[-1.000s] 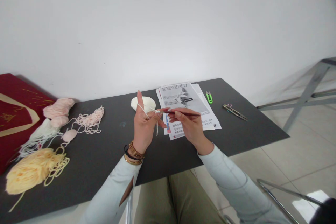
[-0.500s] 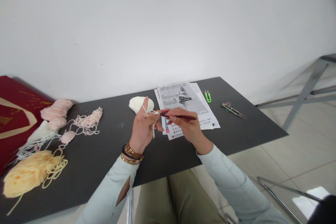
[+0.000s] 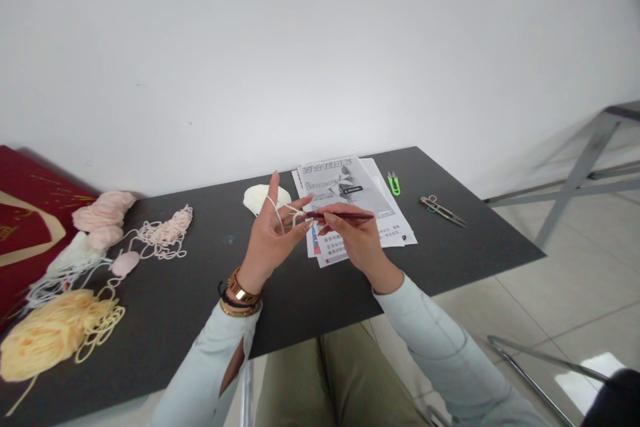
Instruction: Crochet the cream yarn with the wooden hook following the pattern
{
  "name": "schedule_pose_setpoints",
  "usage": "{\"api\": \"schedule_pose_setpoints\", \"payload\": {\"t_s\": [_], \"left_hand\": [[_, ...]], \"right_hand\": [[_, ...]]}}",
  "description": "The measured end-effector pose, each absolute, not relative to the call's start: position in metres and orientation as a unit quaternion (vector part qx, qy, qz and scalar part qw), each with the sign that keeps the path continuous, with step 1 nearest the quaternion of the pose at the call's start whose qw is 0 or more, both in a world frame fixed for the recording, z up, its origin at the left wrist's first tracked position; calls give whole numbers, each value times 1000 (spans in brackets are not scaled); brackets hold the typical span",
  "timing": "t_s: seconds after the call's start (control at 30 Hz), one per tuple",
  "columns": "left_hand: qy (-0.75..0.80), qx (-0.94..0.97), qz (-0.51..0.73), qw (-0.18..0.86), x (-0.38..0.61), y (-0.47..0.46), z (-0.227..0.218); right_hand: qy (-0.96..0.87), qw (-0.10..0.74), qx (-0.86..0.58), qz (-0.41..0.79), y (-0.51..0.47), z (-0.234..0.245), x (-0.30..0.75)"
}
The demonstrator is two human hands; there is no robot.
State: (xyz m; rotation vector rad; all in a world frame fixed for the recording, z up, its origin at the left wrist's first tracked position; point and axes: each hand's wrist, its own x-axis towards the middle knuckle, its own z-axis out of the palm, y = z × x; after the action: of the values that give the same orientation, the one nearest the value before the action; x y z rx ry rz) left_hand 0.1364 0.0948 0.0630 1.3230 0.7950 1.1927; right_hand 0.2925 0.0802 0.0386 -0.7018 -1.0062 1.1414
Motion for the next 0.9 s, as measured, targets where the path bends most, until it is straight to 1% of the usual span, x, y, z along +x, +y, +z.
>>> {"api": "schedule_pose_setpoints", "payload": {"t_s": [0.27, 0.37, 0.47, 0.63, 0.73, 0.9], "left_hand": [[377, 554, 505, 545, 129, 97, 61], [352, 575, 496, 547, 130, 96, 61], [348, 606, 483, 527, 131, 93, 65], [363, 591, 517, 502, 134, 91, 65], [386, 618, 523, 443, 135, 91, 61], [426, 690, 520, 270, 136, 89, 55]], "right_hand": [[-483, 651, -319, 492, 77, 41, 293], [-461, 663, -317, 498, 77, 40, 292], [-422, 671, -310, 525, 79, 39, 292], [-392, 665, -320, 549, 80, 39, 292], [-384, 673, -326, 542, 80, 40, 292], [-384, 680, -330, 531, 81, 40, 292]]}}
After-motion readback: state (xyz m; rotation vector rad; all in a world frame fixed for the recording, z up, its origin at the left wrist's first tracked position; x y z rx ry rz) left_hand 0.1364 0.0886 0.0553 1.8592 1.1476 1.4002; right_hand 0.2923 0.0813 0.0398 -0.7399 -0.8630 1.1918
